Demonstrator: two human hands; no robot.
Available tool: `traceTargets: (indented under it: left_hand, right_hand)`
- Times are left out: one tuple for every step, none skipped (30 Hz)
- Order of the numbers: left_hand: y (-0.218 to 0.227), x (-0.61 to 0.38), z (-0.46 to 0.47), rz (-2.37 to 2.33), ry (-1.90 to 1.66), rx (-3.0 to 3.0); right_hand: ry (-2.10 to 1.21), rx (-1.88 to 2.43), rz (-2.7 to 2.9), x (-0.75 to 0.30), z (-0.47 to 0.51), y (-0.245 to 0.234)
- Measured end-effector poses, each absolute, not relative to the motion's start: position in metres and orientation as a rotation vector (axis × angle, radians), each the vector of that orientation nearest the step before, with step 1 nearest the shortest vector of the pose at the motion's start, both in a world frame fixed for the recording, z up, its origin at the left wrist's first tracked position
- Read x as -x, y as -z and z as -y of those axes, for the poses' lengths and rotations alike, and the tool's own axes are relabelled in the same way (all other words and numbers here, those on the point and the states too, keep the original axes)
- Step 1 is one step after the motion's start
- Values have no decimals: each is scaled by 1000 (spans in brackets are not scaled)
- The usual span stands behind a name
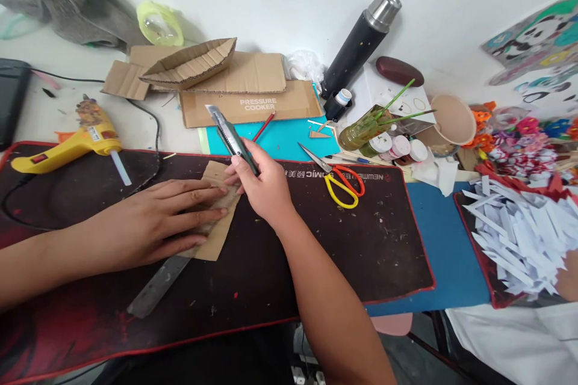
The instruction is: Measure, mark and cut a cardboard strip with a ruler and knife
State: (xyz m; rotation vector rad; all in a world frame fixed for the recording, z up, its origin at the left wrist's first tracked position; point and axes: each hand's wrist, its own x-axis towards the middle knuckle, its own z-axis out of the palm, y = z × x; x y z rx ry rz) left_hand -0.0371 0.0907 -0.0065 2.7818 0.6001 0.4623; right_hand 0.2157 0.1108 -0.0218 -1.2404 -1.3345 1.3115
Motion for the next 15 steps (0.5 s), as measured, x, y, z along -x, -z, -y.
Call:
traceTargets:
  left_hand:
    - [7,40,-92,-589,-451,-2779]
    - [8,42,-93,-591,-436,-2775]
    - [10,43,-92,-597,-434,-2777]
    - [11,43,-91,-612,-437,-2787]
    - [13,43,-88,-636,-447,-2806]
    - [15,42,-84,-672,-467,-2833]
    - [17,39,-80,-724,-463,-2860]
    - [17,36,-75,-766,-473,-2895]
    - [17,31,-70,-820,-425,-2924]
    - [16,26,-66,-833,-466,-2968]
    - [15,21,-61,-856,-467,-3006]
    - [13,16,-57,-883,-458,-3044]
    - [11,11,-54,-911,-457,-3079]
    - [9,6,-52,-944,-441,-3105]
    - [7,3,-51,-967,-436,-3126]
  right_hand:
    - [-1288,1248,1294,-216,-111,22]
    - [-1252,1260,1252,-217,-111,22]
    - [-1210,1277,1214,-218,-110,21]
    - [-1172,1299,1186,-220,-109,21]
    - [-1141,1323,1170,-221,-107,20]
    - [-1117,1346,1163,-223,-105,20]
    - [-1099,1369,1161,-225,-104,19]
    - [-1082,1389,1160,-226,-102,18]
    - [-1066,1406,1163,-226,-101,18]
    - [-1054,1419,1168,-226,-100,18]
    - [-1049,1428,1172,-225,-99,18]
    - [-1051,1432,1175,-225,-100,18]
    - [-1062,1429,1176,-224,-100,18]
    - [-1077,1423,1173,-223,-101,18]
    - [-1092,1415,1167,-223,-102,18]
